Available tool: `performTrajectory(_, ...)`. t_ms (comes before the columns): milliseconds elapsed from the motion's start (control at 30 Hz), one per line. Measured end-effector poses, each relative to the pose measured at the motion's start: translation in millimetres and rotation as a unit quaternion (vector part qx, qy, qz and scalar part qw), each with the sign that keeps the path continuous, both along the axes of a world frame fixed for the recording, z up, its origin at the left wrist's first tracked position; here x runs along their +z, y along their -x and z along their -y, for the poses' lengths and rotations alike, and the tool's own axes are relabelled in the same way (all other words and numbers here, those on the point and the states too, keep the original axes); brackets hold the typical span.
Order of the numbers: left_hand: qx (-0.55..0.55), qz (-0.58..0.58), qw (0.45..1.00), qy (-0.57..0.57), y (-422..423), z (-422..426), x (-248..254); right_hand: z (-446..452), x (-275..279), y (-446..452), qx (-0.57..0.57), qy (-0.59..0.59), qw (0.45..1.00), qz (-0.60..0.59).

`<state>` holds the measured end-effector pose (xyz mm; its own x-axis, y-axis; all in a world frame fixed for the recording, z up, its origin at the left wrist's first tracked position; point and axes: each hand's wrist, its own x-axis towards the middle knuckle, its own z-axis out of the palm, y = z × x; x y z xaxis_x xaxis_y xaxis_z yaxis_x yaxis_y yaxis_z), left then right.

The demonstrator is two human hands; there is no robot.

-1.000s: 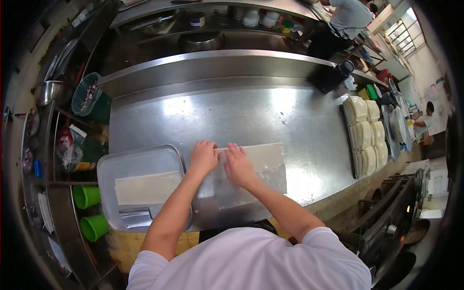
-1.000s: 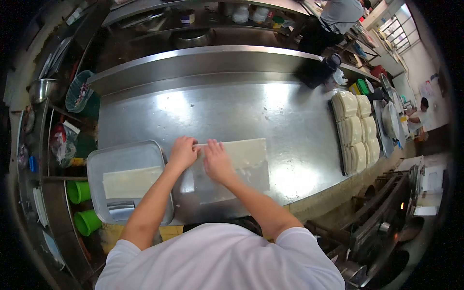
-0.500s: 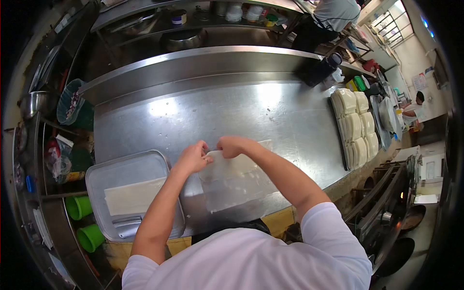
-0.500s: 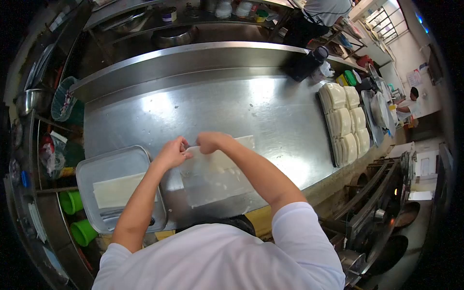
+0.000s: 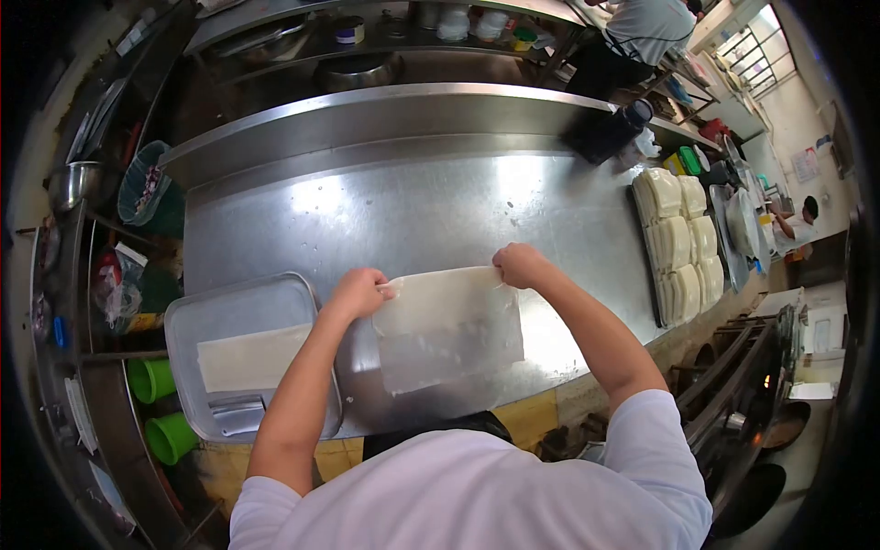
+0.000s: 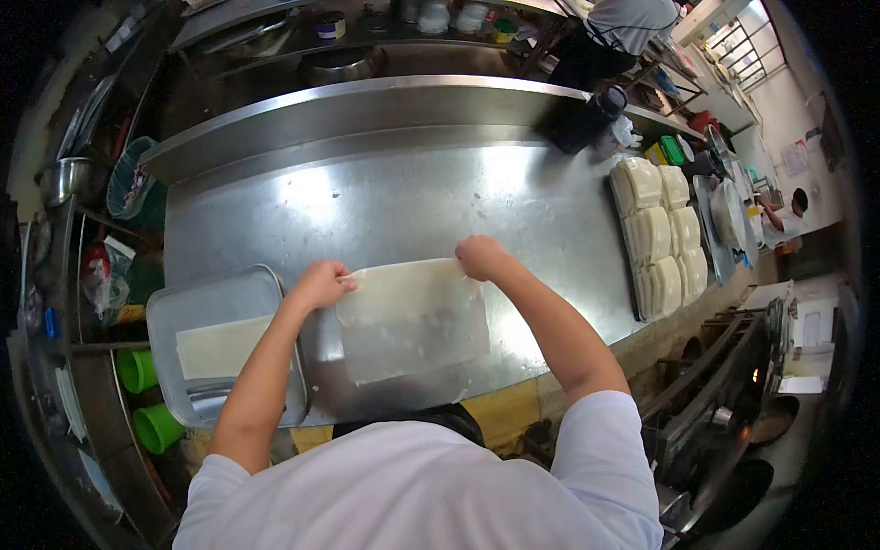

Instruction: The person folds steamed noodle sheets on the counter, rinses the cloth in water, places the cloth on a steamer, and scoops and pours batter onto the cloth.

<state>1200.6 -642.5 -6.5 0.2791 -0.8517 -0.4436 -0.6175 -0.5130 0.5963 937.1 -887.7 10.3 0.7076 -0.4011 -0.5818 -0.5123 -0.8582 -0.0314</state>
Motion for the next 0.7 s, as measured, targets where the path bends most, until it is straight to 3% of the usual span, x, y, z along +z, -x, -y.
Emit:
performTrajectory(233,0.063,0.009,0.997,0.037,12,-16,35,-9,13,36,-0.059,0.002,0.981,0.183)
performTrajectory(433,0.091,0.012,0.988,0.121,33,-51,57,-37,53,67,-0.103,0.000,0.966,0.237)
performTrajectory(700,0.127,0.058,0.976,0.169,98,-123,86,-93,59,135,-0.136,0.020,0.943,0.304)
